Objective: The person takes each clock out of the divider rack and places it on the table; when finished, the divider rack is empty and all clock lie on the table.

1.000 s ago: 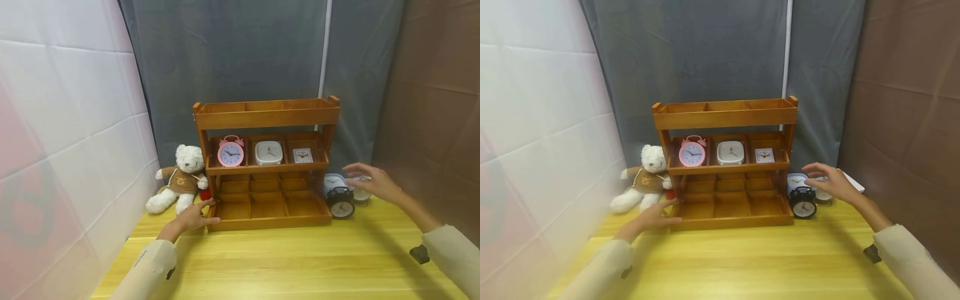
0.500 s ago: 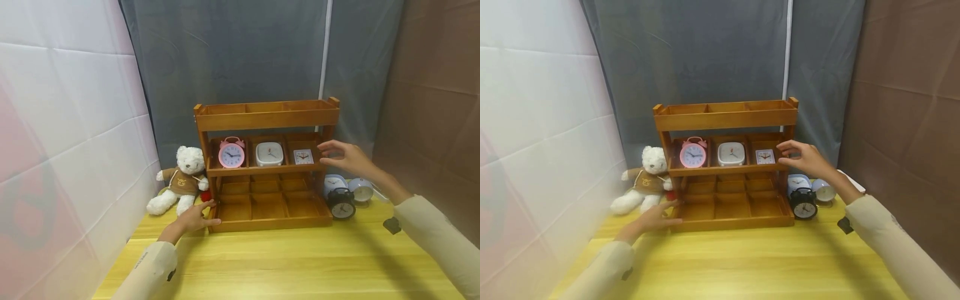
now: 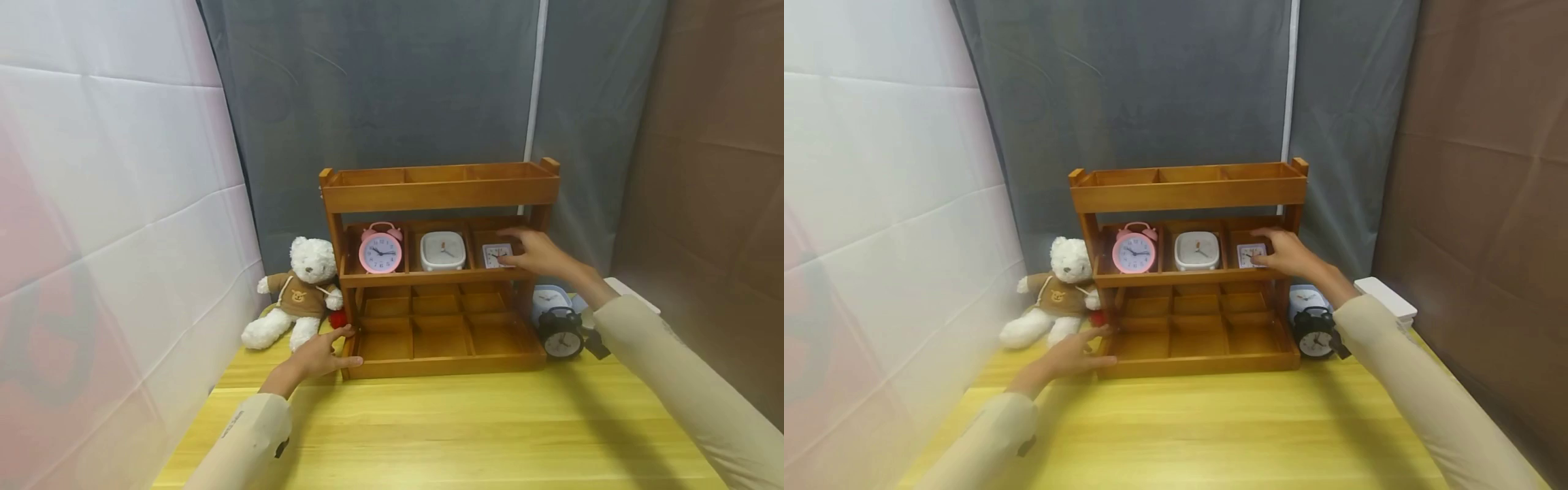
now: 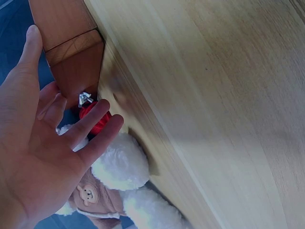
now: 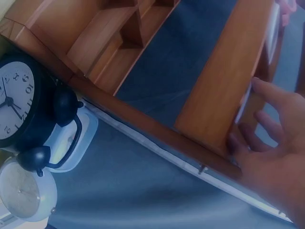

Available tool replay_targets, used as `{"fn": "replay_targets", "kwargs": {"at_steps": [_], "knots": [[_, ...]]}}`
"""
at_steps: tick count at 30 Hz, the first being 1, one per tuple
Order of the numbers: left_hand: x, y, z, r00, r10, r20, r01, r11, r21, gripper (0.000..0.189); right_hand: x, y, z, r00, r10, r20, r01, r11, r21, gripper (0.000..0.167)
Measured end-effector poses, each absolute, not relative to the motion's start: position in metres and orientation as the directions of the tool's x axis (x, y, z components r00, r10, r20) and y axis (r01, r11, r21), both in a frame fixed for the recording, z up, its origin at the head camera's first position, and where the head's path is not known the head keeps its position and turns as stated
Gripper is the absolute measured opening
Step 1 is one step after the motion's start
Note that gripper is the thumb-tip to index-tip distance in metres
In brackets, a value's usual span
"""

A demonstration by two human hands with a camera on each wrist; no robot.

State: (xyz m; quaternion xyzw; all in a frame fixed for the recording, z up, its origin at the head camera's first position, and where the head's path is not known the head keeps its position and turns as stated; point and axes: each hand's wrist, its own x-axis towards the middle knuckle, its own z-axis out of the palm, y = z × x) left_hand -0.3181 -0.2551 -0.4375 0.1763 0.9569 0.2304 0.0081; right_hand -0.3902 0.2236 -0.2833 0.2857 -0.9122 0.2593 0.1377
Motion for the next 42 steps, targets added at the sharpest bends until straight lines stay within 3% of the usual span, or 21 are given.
{"fn": "replay_targets", "kwargs": {"at_steps": [10, 23, 35, 42], "knots": [[-0.32, -0.254, -0.436, -0.933, 0.352, 0.078, 0.349, 0.825, 0.445, 0.085, -0.395, 0.223, -0.285, -0.835, -0.442, 0.327, -0.545, 0.746, -0.383, 0.057], [-0.32, -0.256, -0.438, -0.938, 0.341, 0.062, 0.33, 0.823, 0.462, 0.087, -0.391, 0.227, -0.298, -0.802, -0.413, 0.432, -0.595, 0.627, -0.503, 0.037], [-0.32, -0.258, -0.44, -0.942, 0.331, 0.051, 0.314, 0.822, 0.475, 0.089, -0.378, 0.239, -0.288, -0.779, -0.305, 0.547, -0.604, 0.598, -0.527, 0.034], [-0.319, -0.258, -0.44, -0.94, 0.334, 0.068, 0.324, 0.817, 0.476, 0.086, -0.362, 0.252, -0.28, -0.752, -0.308, 0.583, -0.636, 0.571, -0.519, 0.034]]}}
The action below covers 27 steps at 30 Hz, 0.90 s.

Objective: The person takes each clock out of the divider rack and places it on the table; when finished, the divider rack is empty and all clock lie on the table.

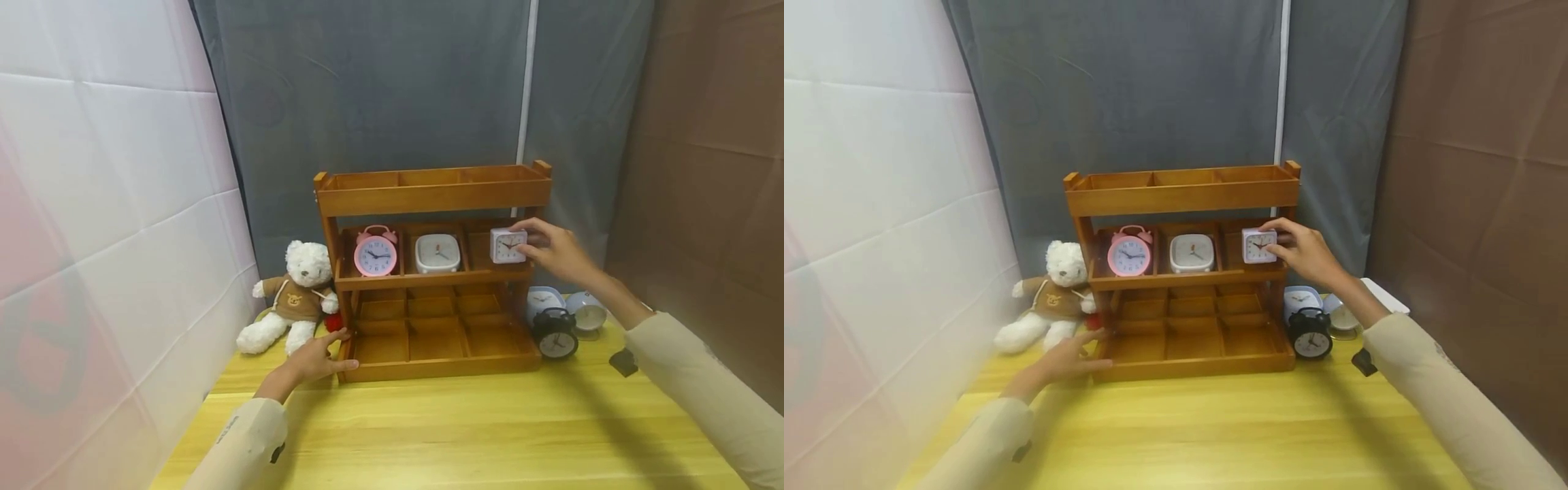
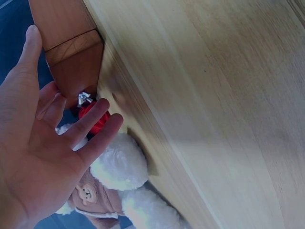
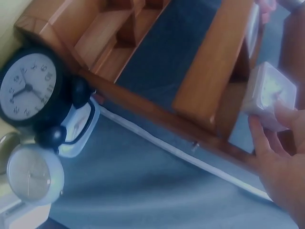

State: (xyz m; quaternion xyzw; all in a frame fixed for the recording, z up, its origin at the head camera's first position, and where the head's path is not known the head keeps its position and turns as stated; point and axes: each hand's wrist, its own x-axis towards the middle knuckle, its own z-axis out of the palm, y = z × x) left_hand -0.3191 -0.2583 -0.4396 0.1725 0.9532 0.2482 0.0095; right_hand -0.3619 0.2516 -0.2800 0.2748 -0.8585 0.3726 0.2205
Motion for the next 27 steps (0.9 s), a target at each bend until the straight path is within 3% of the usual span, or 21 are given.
{"fn": "replay_targets", "kwargs": {"at_steps": [7, 12, 27], "knots": [[-0.319, -0.259, -0.441, -0.94, 0.333, 0.074, 0.328, 0.819, 0.47, 0.087, -0.34, 0.273, -0.279, -0.735, -0.323, 0.597, -0.653, 0.577, -0.491, 0.033], [-0.319, -0.258, -0.441, -0.945, 0.322, 0.056, 0.31, 0.827, 0.469, 0.089, -0.325, 0.297, -0.285, -0.77, -0.292, 0.568, -0.611, 0.593, -0.524, 0.033], [-0.317, -0.256, -0.437, -0.937, 0.342, 0.072, 0.334, 0.816, 0.472, 0.086, -0.316, 0.381, -0.348, -0.799, -0.218, 0.56, -0.543, 0.661, -0.518, 0.03]]}}
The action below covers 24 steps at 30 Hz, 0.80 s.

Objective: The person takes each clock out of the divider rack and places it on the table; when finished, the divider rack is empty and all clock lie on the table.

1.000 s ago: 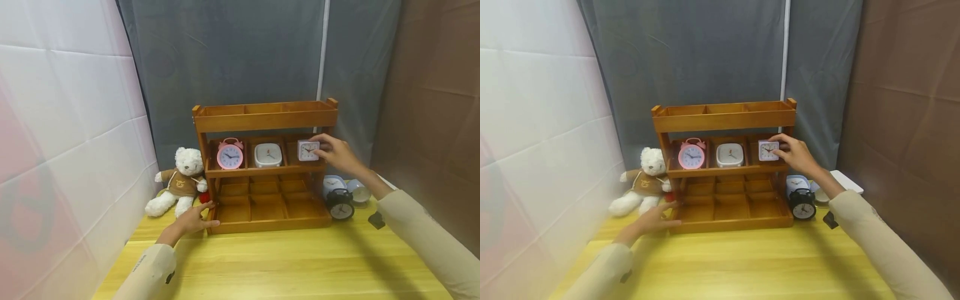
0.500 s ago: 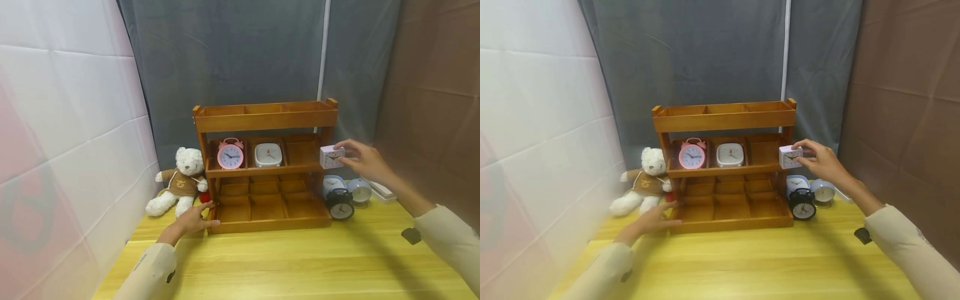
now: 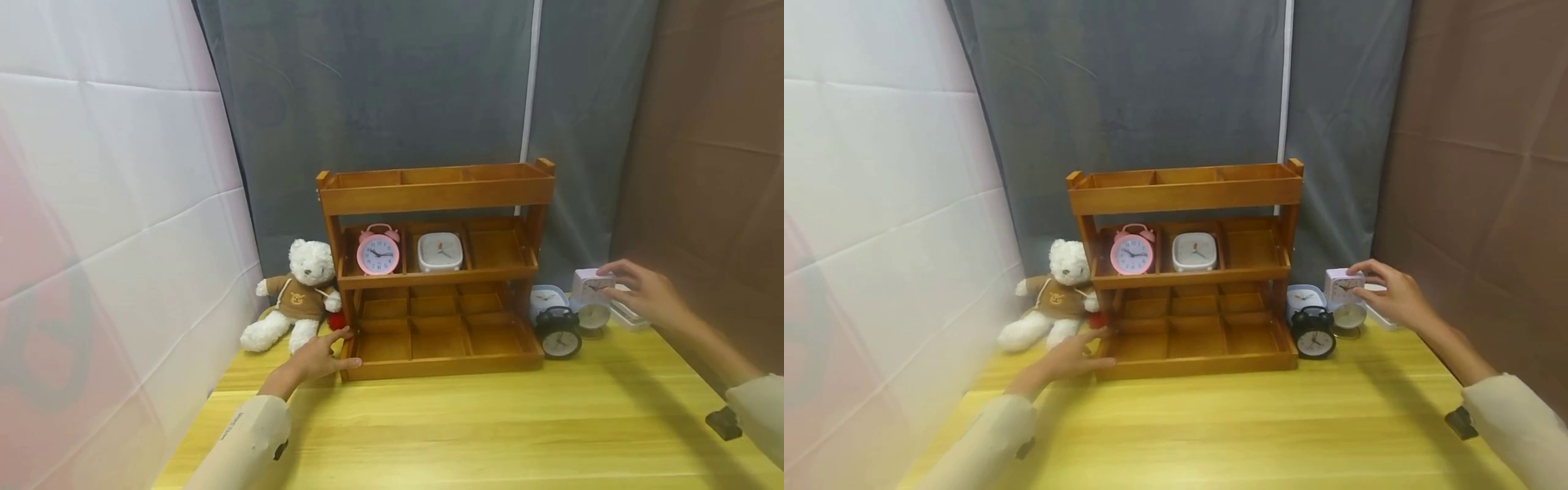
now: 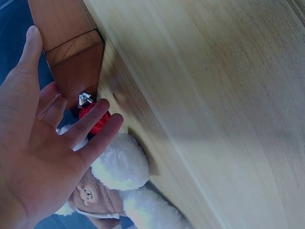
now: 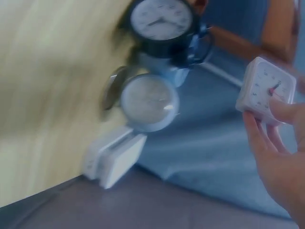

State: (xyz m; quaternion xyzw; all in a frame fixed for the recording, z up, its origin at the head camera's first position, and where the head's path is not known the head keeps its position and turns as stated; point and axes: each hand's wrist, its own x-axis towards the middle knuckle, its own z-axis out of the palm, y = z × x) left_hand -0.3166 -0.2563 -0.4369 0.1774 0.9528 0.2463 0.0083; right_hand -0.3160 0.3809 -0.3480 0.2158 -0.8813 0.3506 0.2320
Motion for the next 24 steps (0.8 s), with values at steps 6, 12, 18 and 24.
{"fn": "replay_targets", "kwargs": {"at_steps": [6, 12, 18, 24], "knots": [[-0.315, -0.255, -0.433, -0.933, 0.353, 0.071, 0.344, 0.815, 0.467, 0.086, -0.313, 0.405, -0.377, -0.799, -0.234, 0.554, -0.544, 0.676, -0.498, 0.032], [-0.315, -0.256, -0.434, -0.935, 0.349, 0.066, 0.339, 0.818, 0.465, 0.087, -0.318, 0.42, -0.412, -0.808, -0.238, 0.539, -0.55, 0.635, -0.542, 0.031], [-0.316, -0.255, -0.435, -0.936, 0.345, 0.068, 0.338, 0.827, 0.45, 0.086, -0.318, 0.424, -0.439, -0.826, -0.235, 0.512, -0.51, 0.698, -0.502, 0.029], [-0.316, -0.255, -0.435, -0.933, 0.353, 0.068, 0.344, 0.822, 0.453, 0.085, -0.322, 0.421, -0.464, -0.774, -0.269, 0.574, -0.597, 0.613, -0.518, 0.032]]}}
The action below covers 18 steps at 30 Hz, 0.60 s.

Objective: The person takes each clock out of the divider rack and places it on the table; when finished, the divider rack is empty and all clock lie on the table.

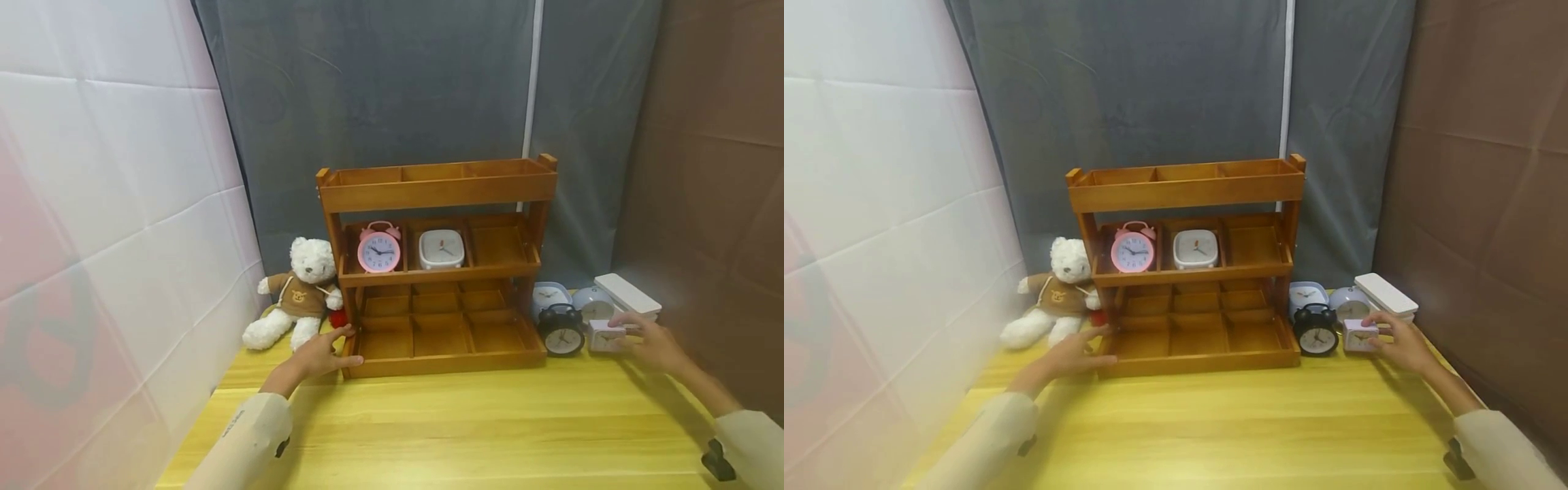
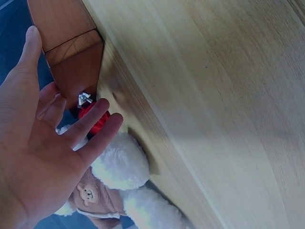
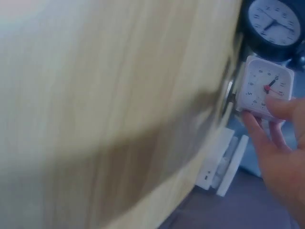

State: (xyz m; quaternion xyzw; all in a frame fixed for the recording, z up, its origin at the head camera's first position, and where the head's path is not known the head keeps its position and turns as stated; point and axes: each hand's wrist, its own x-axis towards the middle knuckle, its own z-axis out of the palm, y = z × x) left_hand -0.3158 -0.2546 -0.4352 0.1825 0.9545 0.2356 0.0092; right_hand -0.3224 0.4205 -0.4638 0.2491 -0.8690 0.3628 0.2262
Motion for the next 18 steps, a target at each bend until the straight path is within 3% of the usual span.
{"fn": "replay_targets", "kwargs": {"at_steps": [5, 12, 18], "knots": [[-0.315, -0.255, -0.434, -0.931, 0.357, 0.077, 0.351, 0.815, 0.46, 0.084, -0.331, 0.418, -0.482, -0.707, -0.282, 0.648, -0.686, 0.497, -0.531, 0.034], [-0.316, -0.255, -0.435, -0.933, 0.352, 0.071, 0.344, 0.818, 0.462, 0.085, -0.334, 0.42, -0.49, -0.798, -0.223, 0.56, -0.567, 0.596, -0.569, 0.03], [-0.315, -0.255, -0.436, -0.93, 0.359, 0.083, 0.356, 0.817, 0.453, 0.084, -0.332, 0.417, -0.488, -0.824, -0.204, 0.528, -0.521, 0.638, -0.567, 0.031]]}}
